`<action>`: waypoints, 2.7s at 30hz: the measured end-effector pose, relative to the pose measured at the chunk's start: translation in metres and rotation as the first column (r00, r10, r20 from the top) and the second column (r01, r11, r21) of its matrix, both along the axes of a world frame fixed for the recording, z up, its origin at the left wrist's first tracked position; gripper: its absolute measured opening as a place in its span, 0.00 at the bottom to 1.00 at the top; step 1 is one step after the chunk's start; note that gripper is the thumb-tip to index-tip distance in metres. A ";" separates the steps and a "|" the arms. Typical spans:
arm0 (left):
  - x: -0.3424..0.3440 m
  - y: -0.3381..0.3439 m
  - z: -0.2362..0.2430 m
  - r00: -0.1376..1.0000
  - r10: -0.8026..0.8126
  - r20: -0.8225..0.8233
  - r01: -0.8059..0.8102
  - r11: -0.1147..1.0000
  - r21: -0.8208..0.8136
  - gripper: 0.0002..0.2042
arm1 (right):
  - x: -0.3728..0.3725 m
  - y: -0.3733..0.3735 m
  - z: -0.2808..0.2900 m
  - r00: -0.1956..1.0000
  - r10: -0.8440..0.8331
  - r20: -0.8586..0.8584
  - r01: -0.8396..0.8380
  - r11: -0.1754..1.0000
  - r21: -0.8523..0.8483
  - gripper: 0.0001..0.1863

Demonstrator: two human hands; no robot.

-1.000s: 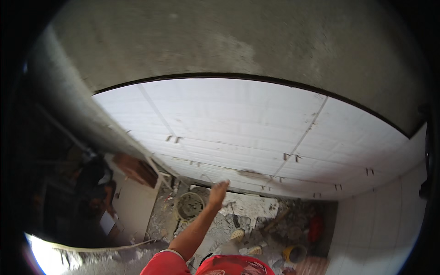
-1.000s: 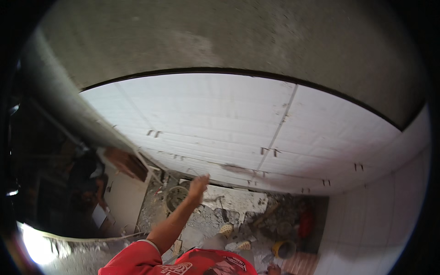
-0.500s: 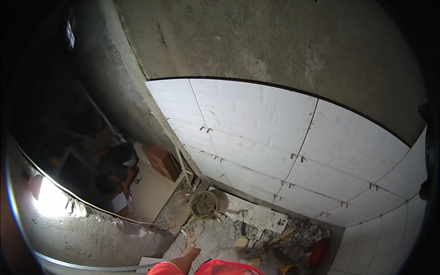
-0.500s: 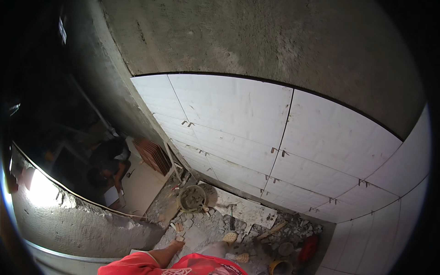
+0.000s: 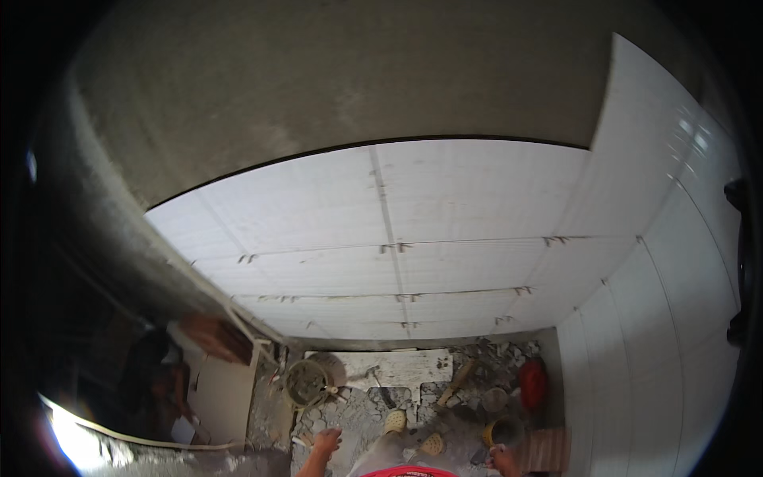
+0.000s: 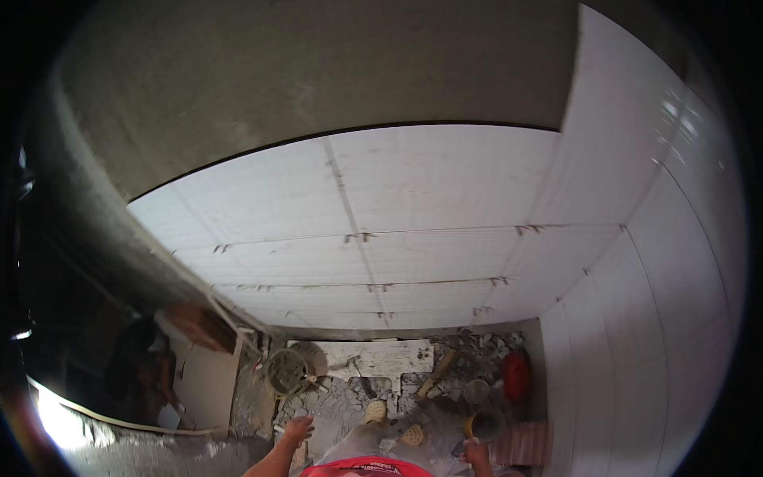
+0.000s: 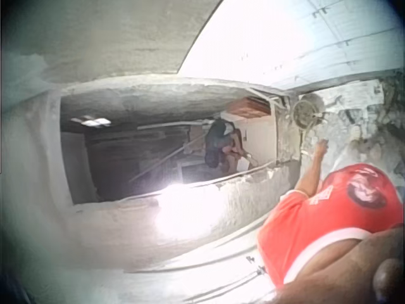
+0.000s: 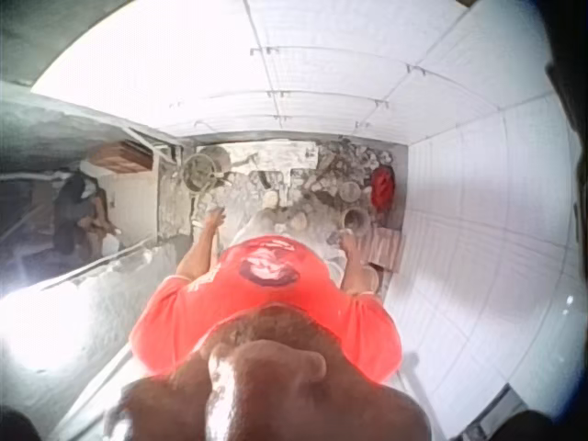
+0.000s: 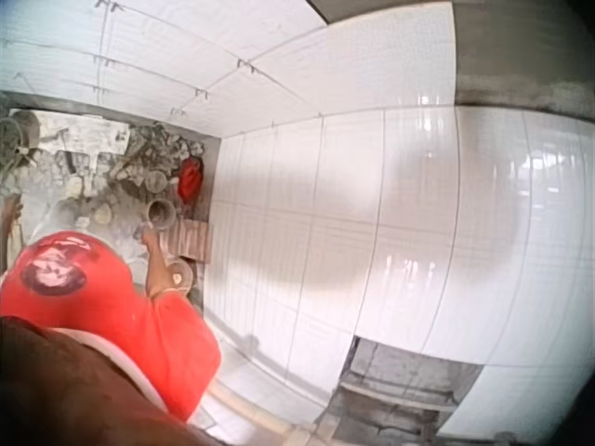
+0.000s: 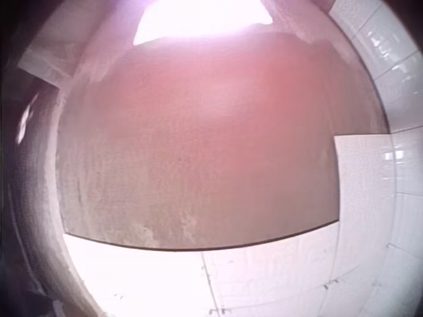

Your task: The person spreads cement onto the back of a white ceramic tile using a trowel, then positions the tile on a wall and presses it into place. The person inserts tile spacers between tiles to maintain even gaps.

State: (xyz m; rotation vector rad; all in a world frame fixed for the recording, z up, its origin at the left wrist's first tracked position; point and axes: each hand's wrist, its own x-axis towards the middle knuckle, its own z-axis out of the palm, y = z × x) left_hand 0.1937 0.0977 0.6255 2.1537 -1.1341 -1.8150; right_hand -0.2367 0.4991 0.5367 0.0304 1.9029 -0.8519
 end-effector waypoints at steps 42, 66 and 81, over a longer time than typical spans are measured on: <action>-0.231 -0.110 0.179 0.699 -0.670 0.251 0.523 0.239 -0.818 0.17 | 0.053 0.014 0.031 0.881 -0.474 0.015 0.473 0.880 0.050 0.15; -0.717 -0.051 0.574 0.701 -0.704 0.112 0.035 -0.123 -0.992 0.13 | -0.071 0.108 -0.004 0.787 -0.613 0.074 0.613 0.790 0.020 0.13; -0.709 -0.048 0.578 0.726 -0.659 0.199 0.111 -0.173 -0.979 0.15 | -0.196 0.092 -0.008 0.867 -0.495 0.062 0.499 0.860 -0.105 0.14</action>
